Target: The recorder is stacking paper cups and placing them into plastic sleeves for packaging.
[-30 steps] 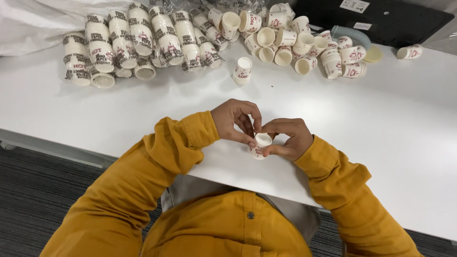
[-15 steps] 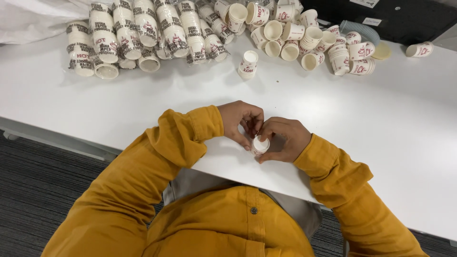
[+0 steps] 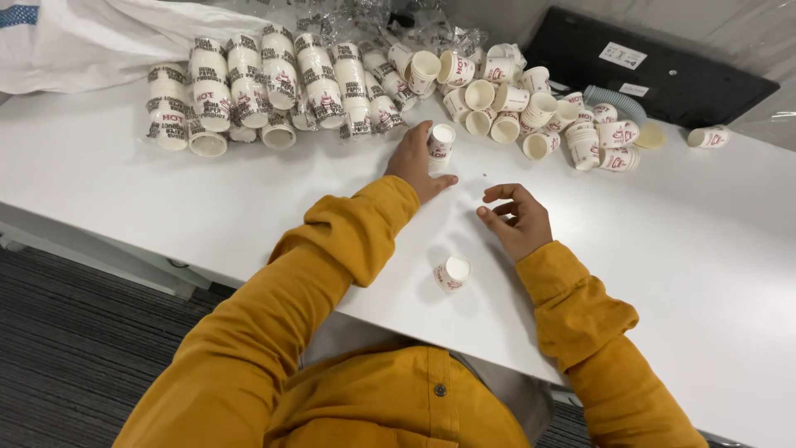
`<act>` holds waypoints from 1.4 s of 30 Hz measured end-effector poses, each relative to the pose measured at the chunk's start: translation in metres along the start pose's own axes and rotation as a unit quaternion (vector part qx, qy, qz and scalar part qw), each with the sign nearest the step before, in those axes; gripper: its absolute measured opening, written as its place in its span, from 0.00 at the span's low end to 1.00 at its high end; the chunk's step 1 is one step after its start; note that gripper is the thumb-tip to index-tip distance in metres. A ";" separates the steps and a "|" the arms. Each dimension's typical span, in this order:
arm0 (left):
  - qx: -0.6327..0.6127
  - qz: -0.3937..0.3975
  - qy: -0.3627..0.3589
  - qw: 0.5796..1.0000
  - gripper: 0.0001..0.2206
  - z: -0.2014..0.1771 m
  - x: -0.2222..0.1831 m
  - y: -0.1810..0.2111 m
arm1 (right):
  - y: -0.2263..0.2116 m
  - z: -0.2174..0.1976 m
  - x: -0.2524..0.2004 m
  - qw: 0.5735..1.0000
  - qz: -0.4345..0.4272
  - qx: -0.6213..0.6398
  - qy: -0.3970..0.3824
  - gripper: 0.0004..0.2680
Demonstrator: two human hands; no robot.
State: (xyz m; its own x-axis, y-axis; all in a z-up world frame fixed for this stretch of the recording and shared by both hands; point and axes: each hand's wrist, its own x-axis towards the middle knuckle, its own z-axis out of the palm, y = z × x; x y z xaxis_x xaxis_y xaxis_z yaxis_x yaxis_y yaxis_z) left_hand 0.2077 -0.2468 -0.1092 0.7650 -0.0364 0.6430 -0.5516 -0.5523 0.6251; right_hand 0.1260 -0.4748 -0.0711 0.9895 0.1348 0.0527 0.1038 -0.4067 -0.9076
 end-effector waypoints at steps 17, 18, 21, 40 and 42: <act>-0.073 -0.017 -0.218 0.973 0.33 0.003 -0.002 0.033 | 0.020 0.010 0.032 0.977 -0.190 0.081 0.045 0.15; -0.074 -0.013 -0.220 0.973 0.33 0.005 0.001 0.031 | 0.022 0.004 0.034 0.977 -0.190 0.080 0.049 0.15; -0.002 -0.086 -0.207 0.975 0.32 0.007 0.004 0.020 | 0.021 -0.005 0.032 0.962 -0.181 0.200 0.030 0.16; -0.391 0.008 -0.176 0.903 0.17 -0.039 -0.039 0.072 | 0.017 -0.002 -0.018 0.950 -0.228 0.214 0.005 0.14; -0.410 -0.006 -0.192 0.891 0.17 -0.038 -0.042 0.067 | 0.012 -0.003 -0.023 0.952 -0.217 0.214 0.010 0.13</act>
State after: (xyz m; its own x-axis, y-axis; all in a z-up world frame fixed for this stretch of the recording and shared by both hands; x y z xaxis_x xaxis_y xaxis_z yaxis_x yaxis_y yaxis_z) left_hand 0.1261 -0.2502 -0.0772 0.7423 -0.4046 0.5341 -0.4800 0.2351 0.8452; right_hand 0.1044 -0.4853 -0.0816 0.8650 0.1881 0.4652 0.4567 0.0891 -0.8852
